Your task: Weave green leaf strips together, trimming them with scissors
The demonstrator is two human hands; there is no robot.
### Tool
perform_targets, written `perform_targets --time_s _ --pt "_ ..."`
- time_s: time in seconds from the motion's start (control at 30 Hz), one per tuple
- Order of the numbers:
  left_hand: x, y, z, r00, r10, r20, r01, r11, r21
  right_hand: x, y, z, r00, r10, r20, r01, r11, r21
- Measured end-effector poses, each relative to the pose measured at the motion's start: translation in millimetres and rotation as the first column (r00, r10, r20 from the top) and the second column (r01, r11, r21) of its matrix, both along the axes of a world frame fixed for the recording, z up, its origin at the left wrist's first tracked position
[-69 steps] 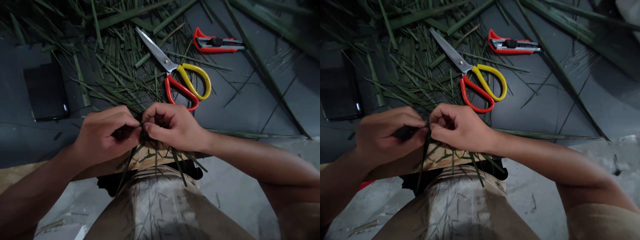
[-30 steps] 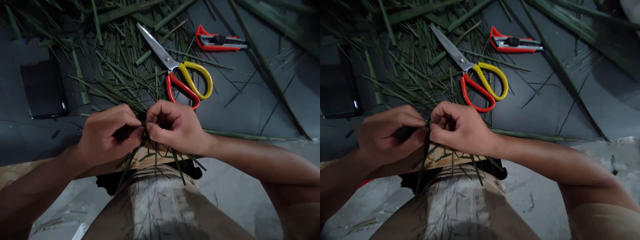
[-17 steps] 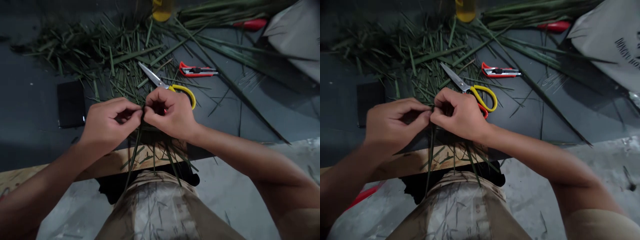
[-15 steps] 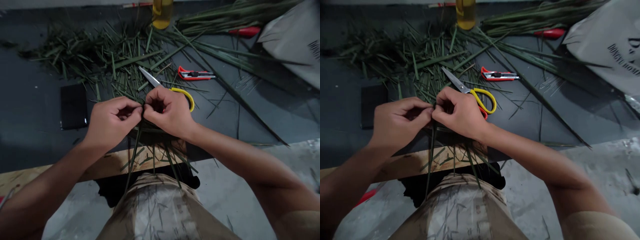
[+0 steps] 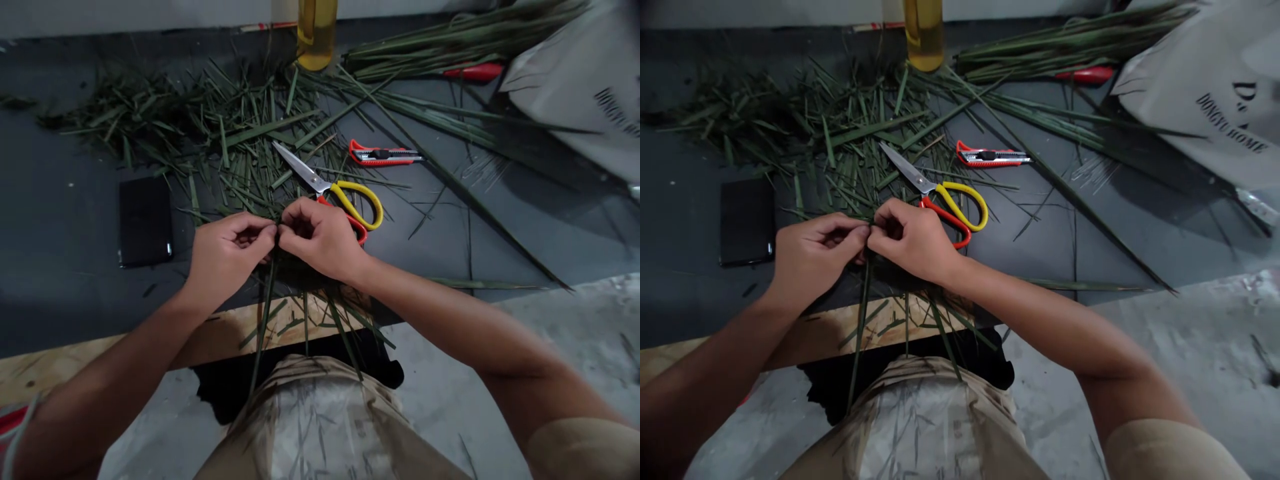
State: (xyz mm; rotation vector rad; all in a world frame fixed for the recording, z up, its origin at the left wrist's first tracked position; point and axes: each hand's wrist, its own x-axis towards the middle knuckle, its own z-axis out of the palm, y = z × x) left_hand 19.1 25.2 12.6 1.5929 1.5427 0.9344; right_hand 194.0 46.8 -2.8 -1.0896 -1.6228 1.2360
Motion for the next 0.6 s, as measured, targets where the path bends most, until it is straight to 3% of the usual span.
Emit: perform_targets --time_s 0.17,0.3,0.43,0.6 --pt "-2.6 -0.9 -1.6 1.0 0.026 0.01 -0.026 0.999 0.021 -1.1 0.1 2.9 0.998 0.064 -0.028 -0.067 0.992 -0.11" --pt "-5.8 0.4 -4.7 1.0 0.009 -0.011 -0.008 0.999 0.036 -4.6 -1.4 0.9 0.999 0.045 0.024 -0.043 0.995 -0.085" --pt "-6.1 2.6 -5.9 1.0 0.016 0.026 -0.015 0.999 -0.029 -5.8 -2.5 -1.9 0.998 0.031 0.061 -0.031 1.0 -0.002" --pt "-4.8 3.6 -4.3 0.998 0.059 0.002 -0.059 0.998 0.005 -4.7 -3.2 1.1 0.997 0.071 0.011 -0.069 0.992 -0.107"
